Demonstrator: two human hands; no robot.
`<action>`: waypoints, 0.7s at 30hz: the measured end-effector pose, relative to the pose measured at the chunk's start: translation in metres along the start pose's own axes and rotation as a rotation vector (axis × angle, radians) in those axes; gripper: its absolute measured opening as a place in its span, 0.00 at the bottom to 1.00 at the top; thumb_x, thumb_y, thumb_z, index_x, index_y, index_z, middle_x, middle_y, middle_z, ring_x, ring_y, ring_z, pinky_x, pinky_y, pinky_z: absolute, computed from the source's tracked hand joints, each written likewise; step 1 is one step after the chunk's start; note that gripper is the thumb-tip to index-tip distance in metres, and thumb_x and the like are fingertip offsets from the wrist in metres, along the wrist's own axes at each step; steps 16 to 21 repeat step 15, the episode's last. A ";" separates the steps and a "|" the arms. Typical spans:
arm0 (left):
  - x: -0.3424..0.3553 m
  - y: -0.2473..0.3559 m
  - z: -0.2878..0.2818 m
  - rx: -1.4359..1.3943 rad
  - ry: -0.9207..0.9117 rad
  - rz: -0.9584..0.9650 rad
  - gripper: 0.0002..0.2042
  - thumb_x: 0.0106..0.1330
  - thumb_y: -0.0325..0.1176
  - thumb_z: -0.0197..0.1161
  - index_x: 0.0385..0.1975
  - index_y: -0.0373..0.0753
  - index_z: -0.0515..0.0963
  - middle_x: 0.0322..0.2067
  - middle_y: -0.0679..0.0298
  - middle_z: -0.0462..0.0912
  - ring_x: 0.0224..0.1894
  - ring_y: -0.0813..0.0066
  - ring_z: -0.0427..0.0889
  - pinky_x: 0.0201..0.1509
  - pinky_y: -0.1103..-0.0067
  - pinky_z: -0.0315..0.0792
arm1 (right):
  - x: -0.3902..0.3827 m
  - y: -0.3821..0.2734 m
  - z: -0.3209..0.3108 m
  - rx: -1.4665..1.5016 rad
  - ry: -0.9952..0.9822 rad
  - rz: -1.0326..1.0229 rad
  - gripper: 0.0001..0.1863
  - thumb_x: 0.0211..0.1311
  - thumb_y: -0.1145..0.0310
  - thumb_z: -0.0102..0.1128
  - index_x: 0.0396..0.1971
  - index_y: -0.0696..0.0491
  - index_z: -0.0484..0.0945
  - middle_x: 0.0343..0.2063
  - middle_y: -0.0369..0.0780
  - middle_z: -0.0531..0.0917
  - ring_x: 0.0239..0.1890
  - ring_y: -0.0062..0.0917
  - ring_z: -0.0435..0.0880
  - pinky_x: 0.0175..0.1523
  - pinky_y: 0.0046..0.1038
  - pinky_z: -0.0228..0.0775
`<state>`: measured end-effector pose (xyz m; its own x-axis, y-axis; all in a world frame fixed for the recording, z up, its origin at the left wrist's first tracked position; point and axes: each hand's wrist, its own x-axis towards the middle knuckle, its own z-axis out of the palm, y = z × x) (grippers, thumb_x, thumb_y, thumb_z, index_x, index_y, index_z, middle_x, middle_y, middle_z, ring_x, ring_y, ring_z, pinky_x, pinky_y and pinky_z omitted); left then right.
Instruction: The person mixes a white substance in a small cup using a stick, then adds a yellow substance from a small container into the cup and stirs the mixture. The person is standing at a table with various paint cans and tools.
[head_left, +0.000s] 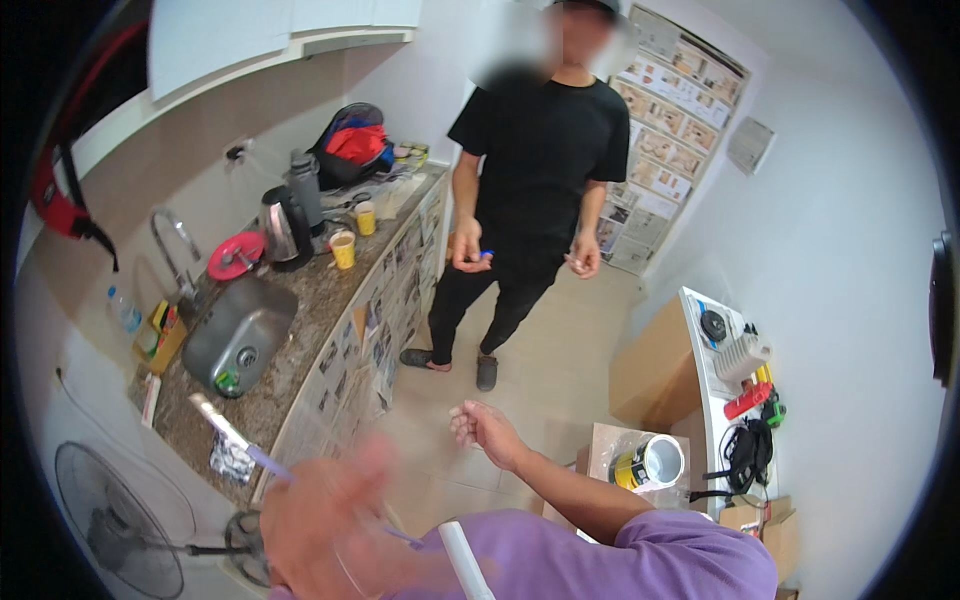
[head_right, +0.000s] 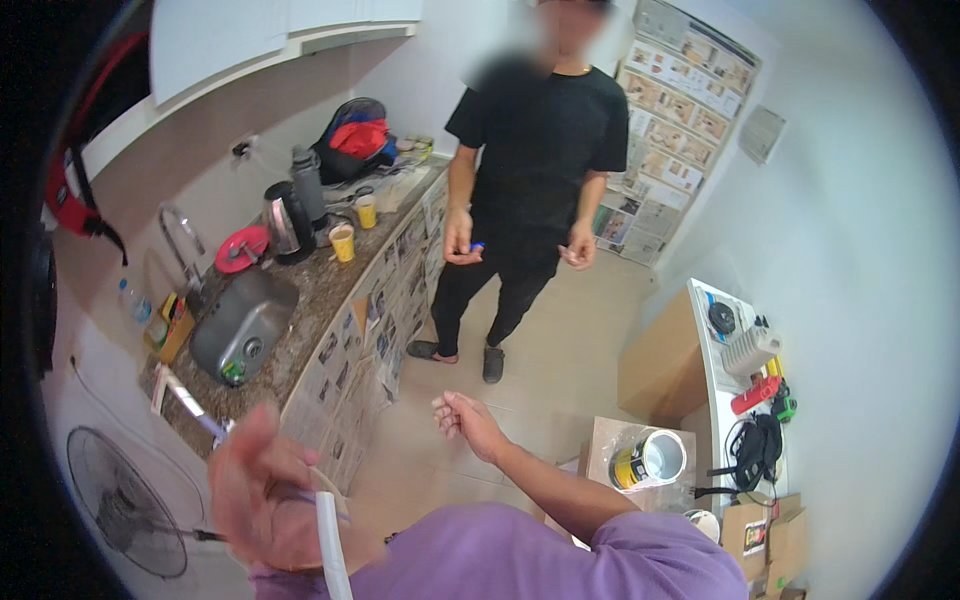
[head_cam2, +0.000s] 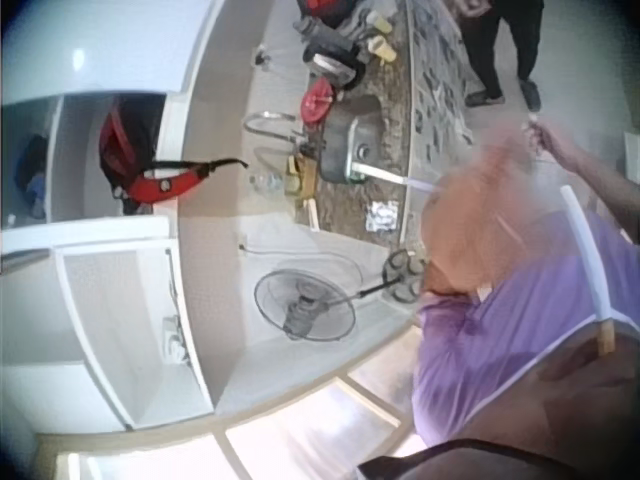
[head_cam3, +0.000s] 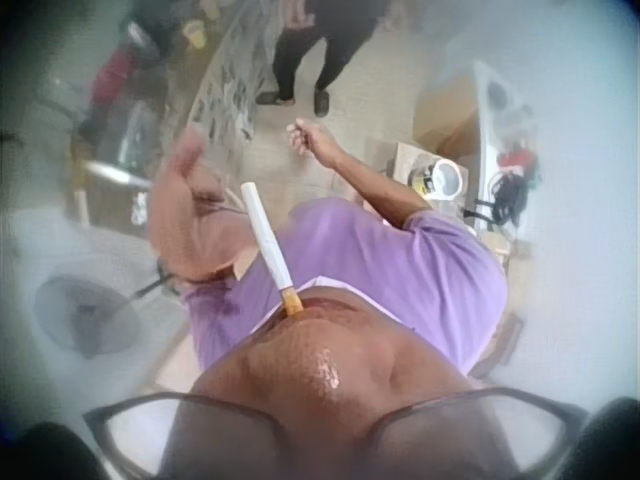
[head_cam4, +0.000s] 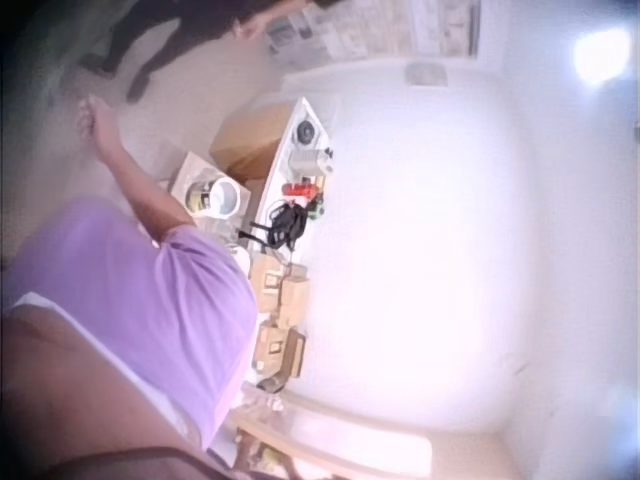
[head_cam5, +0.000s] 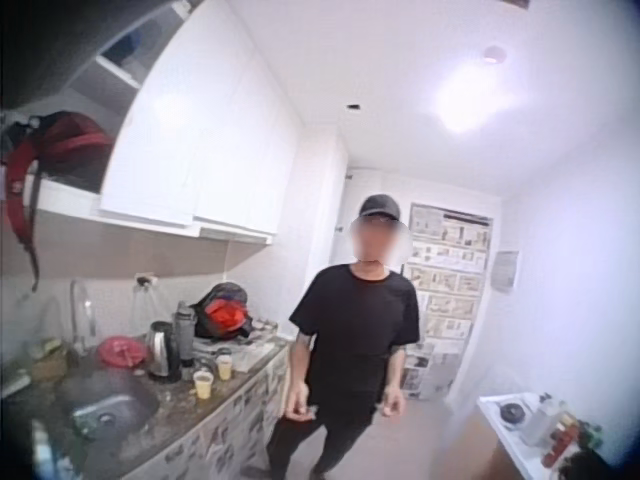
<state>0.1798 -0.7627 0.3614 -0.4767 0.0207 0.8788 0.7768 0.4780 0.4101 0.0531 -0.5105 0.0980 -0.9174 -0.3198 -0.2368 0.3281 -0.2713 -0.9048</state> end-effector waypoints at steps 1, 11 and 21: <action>0.021 0.020 -0.004 0.001 0.004 0.109 0.28 0.57 0.49 0.81 0.53 0.38 0.87 0.40 0.64 0.92 0.24 0.78 0.78 0.28 0.79 0.73 | 0.005 0.002 0.004 0.014 -0.024 0.028 0.22 0.84 0.49 0.51 0.51 0.54 0.80 0.36 0.33 0.84 0.34 0.18 0.82 0.40 0.23 0.74; -0.094 -0.040 0.041 -0.513 -0.114 -0.751 0.09 0.77 0.33 0.62 0.43 0.36 0.86 0.30 0.62 0.90 0.21 0.80 0.79 0.26 0.79 0.73 | -0.036 0.034 0.007 -0.392 0.033 0.054 0.25 0.80 0.46 0.60 0.58 0.54 0.80 0.44 0.34 0.85 0.41 0.19 0.83 0.48 0.25 0.76; -0.218 -0.093 0.012 -0.196 -0.298 -1.337 0.11 0.79 0.34 0.61 0.41 0.34 0.85 0.33 0.59 0.90 0.31 0.73 0.84 0.33 0.74 0.77 | -0.120 -0.074 0.066 -0.067 -0.184 -0.759 0.42 0.79 0.33 0.50 0.75 0.52 0.64 0.60 0.42 0.80 0.58 0.30 0.82 0.63 0.36 0.74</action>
